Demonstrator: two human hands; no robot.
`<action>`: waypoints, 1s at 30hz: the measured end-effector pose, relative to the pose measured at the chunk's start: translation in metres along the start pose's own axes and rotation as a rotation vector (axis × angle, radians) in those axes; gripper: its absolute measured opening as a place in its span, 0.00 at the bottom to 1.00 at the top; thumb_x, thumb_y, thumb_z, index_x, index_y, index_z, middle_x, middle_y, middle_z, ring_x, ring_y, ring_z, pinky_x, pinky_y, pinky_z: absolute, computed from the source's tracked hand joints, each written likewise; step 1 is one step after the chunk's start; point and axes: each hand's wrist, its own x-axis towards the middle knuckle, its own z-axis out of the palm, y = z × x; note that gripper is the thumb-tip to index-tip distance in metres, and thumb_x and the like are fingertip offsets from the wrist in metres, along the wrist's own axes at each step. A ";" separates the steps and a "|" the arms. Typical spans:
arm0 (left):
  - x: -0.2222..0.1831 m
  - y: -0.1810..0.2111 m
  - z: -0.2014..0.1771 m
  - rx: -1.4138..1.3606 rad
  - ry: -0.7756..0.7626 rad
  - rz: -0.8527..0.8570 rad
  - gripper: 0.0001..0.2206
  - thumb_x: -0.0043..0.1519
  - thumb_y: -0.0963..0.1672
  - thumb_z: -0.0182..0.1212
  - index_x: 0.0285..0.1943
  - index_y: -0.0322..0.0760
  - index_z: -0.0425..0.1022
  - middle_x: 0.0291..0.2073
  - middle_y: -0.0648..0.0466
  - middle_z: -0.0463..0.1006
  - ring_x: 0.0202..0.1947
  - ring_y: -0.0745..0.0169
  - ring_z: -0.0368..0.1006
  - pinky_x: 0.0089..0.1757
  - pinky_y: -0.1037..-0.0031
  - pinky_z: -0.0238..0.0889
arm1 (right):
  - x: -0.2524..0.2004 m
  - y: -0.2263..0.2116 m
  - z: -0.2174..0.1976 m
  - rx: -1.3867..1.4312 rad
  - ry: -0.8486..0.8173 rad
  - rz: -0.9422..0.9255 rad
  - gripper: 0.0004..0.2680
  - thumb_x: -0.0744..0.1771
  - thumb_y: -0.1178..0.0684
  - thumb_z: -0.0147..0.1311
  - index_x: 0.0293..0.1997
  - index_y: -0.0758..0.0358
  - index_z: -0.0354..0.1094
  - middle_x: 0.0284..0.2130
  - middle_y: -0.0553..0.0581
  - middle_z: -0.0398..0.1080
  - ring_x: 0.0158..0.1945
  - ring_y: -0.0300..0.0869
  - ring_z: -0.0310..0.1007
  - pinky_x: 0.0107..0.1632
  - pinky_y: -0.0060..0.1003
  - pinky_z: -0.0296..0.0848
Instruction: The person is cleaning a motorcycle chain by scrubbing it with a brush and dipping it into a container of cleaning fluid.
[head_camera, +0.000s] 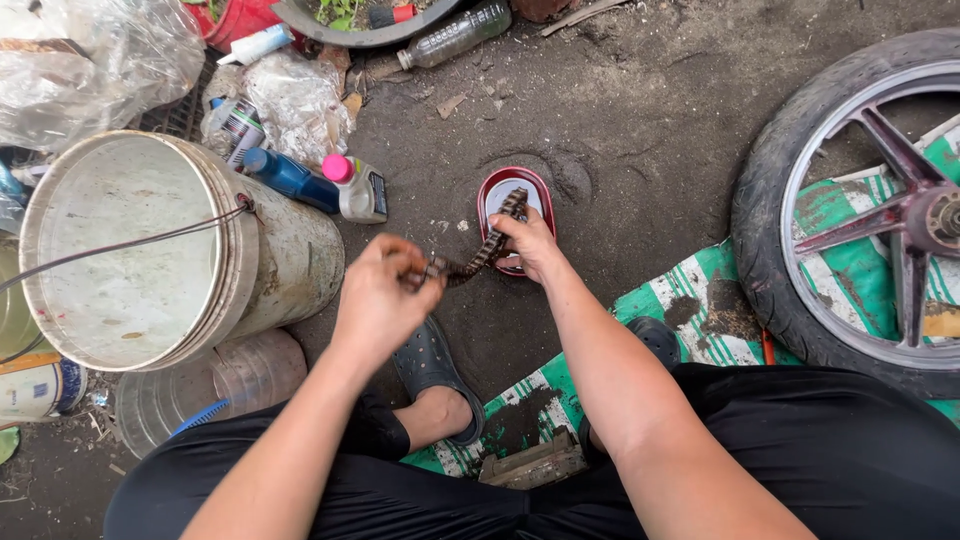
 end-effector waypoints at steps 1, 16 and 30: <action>0.019 0.005 -0.001 0.097 -0.041 0.054 0.10 0.56 0.45 0.79 0.40 0.32 0.90 0.47 0.43 0.84 0.39 0.47 0.86 0.41 0.64 0.81 | -0.002 0.000 0.003 -0.100 -0.018 -0.035 0.40 0.65 0.44 0.79 0.82 0.56 0.47 0.67 0.69 0.65 0.60 0.72 0.76 0.53 0.89 0.71; 0.139 -0.003 0.079 0.014 -0.270 -0.240 0.15 0.59 0.52 0.74 0.43 0.38 0.85 0.47 0.45 0.86 0.53 0.38 0.83 0.53 0.48 0.73 | -0.052 -0.037 0.043 -0.384 -0.073 -0.054 0.37 0.66 0.50 0.72 0.83 0.62 0.48 0.71 0.72 0.63 0.67 0.67 0.71 0.47 0.71 0.84; 0.117 -0.050 0.165 -0.046 -0.062 -0.474 0.17 0.63 0.53 0.76 0.59 0.52 0.89 0.41 0.60 0.91 0.56 0.49 0.85 0.60 0.52 0.74 | -0.041 -0.089 0.028 -0.942 0.296 0.114 0.42 0.58 0.32 0.77 0.74 0.68 0.57 0.65 0.73 0.70 0.66 0.64 0.76 0.46 0.64 0.89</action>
